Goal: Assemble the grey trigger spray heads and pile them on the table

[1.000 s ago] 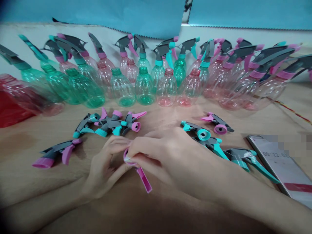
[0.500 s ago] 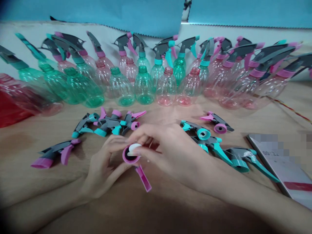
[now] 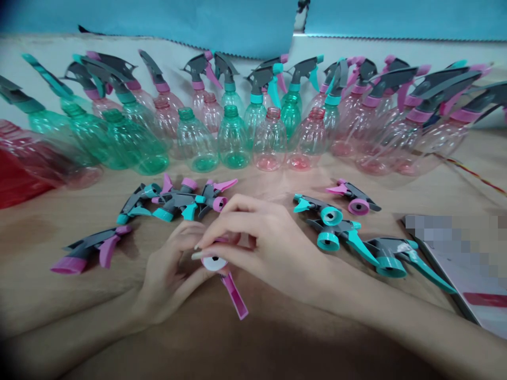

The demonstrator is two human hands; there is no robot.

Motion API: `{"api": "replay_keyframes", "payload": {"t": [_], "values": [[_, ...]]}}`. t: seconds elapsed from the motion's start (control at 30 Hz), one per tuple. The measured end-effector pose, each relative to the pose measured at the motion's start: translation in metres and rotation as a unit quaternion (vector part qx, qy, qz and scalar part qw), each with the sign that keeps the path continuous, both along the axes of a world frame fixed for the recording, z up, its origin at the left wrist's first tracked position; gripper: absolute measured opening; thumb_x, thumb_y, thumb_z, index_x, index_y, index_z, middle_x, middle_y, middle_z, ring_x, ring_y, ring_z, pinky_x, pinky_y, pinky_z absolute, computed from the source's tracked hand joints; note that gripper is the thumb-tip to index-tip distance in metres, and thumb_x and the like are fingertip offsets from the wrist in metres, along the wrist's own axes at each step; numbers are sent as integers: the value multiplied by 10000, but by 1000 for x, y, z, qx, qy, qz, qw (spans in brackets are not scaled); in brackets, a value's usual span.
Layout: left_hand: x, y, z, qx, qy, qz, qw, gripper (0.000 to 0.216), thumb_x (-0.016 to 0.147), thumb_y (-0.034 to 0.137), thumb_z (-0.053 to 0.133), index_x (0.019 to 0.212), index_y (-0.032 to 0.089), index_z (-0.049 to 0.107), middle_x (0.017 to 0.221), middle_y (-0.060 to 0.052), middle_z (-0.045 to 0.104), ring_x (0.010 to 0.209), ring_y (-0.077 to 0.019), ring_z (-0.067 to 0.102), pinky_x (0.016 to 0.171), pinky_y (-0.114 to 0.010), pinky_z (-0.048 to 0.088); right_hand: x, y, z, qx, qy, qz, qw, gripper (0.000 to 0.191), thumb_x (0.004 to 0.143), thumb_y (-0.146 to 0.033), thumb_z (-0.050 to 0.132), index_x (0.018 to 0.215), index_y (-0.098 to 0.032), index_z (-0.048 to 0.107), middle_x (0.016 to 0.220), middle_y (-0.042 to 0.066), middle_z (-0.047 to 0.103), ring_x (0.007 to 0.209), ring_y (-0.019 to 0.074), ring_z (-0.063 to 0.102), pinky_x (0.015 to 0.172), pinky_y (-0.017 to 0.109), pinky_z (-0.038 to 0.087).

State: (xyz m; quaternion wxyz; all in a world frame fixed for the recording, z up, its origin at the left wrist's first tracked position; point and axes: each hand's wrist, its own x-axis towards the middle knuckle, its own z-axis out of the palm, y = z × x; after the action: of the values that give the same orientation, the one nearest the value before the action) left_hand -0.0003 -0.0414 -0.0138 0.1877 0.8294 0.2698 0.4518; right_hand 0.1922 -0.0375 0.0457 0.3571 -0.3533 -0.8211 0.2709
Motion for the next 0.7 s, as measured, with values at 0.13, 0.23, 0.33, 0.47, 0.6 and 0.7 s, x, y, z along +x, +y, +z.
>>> {"api": "replay_keyframes", "payload": {"t": [0.13, 0.23, 0.33, 0.47, 0.6, 0.7], "values": [[-1, -1, -1, 4, 0, 1, 1000, 206, 892, 282, 603, 1065, 193, 536, 972, -48, 641, 916, -174, 571, 796, -324, 502, 7, 0, 14, 12, -10, -3, 1000, 56, 825, -179, 636, 788, -193, 675, 755, -43, 622, 529, 43, 470, 461, 182, 371], [-1, -1, -1, 0, 1, -10, 1000, 174, 910, 313, 570, 1037, 196, 547, 966, -51, 641, 912, -178, 575, 783, -331, 506, 10, -5, 22, 34, -58, 49, 997, 53, 843, -172, 616, 828, -192, 663, 785, -42, 630, 568, 46, 479, 524, 179, 395], [-1, -1, 0, -10, -2, -13, 1000, 168, 924, 332, 540, 1017, 194, 556, 973, -62, 642, 914, -187, 579, 776, -346, 506, 10, -9, 19, 41, -107, 94, 989, 90, 893, -188, 558, 899, -199, 647, 871, -25, 620, 685, 55, 523, 595, 176, 402], [0, -1, 0, -9, -3, -11, 1000, 179, 903, 300, 584, 1043, 192, 559, 978, -61, 639, 917, -186, 583, 770, -332, 500, 9, -6, 12, 50, -113, 90, 988, 76, 893, -191, 566, 912, -193, 639, 896, -12, 612, 740, 70, 549, 623, 180, 417], [-1, -1, -1, -8, -2, -11, 1000, 176, 893, 282, 601, 1034, 186, 558, 984, -57, 631, 924, -181, 580, 775, -319, 494, 10, -3, 12, 55, -112, 91, 988, 69, 892, -216, 575, 915, -203, 639, 888, -21, 618, 677, 69, 519, 580, 190, 405], [-1, -2, -2, -7, 1, -17, 1000, 200, 894, 285, 600, 1059, 188, 544, 980, -59, 636, 927, -184, 579, 777, -325, 498, 11, -3, 15, 30, -114, 81, 990, 34, 870, -218, 605, 883, -213, 636, 782, -48, 609, 591, 63, 482, 544, 201, 383]]}}
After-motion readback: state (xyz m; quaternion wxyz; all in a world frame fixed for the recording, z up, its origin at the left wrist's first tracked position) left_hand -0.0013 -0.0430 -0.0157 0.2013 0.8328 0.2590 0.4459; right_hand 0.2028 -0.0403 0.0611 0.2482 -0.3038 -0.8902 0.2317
